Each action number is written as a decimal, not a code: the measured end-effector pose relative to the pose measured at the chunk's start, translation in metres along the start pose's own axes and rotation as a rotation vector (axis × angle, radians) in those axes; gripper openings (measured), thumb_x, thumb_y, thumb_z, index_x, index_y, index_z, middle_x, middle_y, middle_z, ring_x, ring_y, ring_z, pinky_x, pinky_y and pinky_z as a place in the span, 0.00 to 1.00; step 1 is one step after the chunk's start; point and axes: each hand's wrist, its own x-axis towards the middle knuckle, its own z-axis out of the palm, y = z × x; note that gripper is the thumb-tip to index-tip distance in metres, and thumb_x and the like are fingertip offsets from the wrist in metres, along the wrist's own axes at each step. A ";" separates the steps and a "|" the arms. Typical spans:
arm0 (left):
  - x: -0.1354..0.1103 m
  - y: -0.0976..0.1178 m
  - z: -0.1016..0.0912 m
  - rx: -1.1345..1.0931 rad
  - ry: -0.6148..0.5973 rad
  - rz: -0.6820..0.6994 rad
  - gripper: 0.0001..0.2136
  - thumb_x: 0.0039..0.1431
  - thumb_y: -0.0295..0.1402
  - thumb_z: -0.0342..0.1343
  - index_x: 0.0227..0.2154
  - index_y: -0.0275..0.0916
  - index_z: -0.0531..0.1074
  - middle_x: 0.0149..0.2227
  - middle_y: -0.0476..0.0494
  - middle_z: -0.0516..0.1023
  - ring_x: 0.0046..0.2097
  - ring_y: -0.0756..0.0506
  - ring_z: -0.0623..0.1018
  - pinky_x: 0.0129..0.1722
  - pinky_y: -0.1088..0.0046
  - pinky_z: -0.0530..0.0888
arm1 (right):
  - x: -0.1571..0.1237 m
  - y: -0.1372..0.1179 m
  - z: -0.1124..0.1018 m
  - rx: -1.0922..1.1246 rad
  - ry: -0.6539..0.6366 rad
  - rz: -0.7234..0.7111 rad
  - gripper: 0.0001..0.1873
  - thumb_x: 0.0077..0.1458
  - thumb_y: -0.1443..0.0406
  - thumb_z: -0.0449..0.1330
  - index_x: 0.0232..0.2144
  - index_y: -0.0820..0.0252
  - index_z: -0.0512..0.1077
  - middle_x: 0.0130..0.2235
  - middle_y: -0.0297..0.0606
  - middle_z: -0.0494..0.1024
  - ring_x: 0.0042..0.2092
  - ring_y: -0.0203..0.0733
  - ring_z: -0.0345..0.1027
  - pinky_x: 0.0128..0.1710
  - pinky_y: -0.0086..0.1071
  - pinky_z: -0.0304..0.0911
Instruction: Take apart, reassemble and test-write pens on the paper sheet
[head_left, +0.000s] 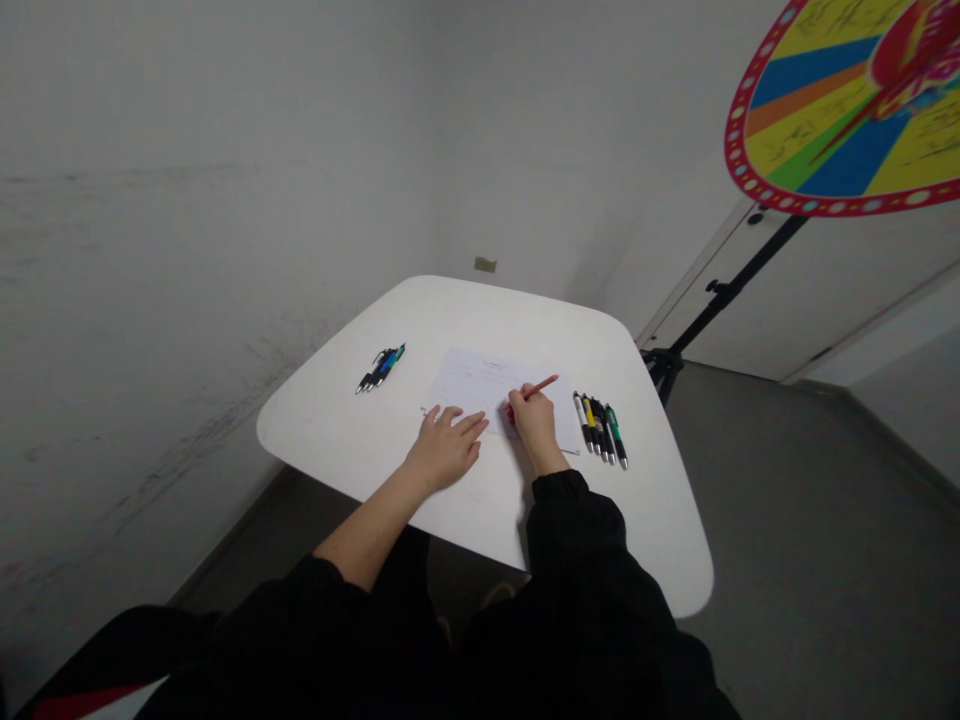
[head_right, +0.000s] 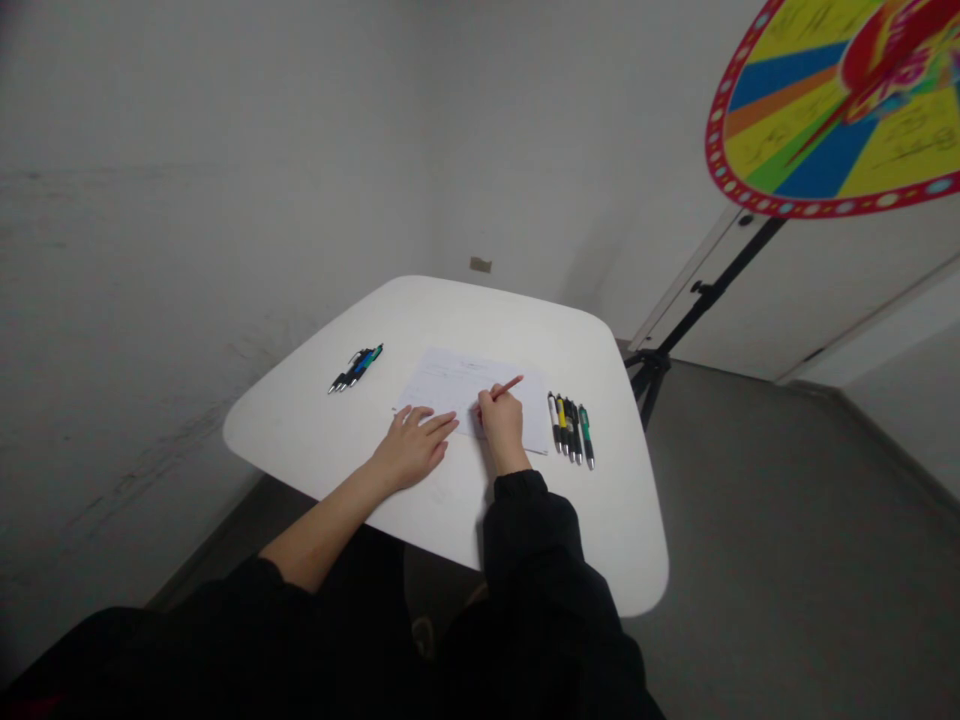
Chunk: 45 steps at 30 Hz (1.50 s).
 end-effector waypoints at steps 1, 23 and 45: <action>0.000 0.000 0.000 0.000 0.001 0.000 0.23 0.72 0.37 0.43 0.67 0.50 0.66 0.69 0.50 0.68 0.66 0.33 0.67 0.66 0.40 0.58 | 0.000 0.000 0.000 -0.010 -0.003 0.000 0.14 0.54 0.60 0.52 0.20 0.54 0.69 0.21 0.36 0.75 0.27 0.43 0.68 0.32 0.33 0.61; 0.000 -0.001 -0.001 -0.004 0.000 -0.002 0.22 0.73 0.37 0.43 0.67 0.51 0.66 0.69 0.52 0.68 0.66 0.33 0.67 0.67 0.42 0.58 | 0.002 -0.006 -0.002 -0.038 -0.037 -0.001 0.12 0.54 0.62 0.53 0.21 0.54 0.69 0.22 0.37 0.77 0.27 0.44 0.68 0.33 0.33 0.60; 0.000 -0.001 0.002 -0.007 0.004 -0.002 0.23 0.73 0.37 0.43 0.67 0.52 0.66 0.69 0.51 0.68 0.67 0.34 0.66 0.67 0.42 0.57 | -0.008 -0.005 -0.009 0.422 0.174 -0.087 0.36 0.52 0.54 0.64 0.60 0.60 0.61 0.23 0.21 0.69 0.22 0.38 0.65 0.26 0.32 0.65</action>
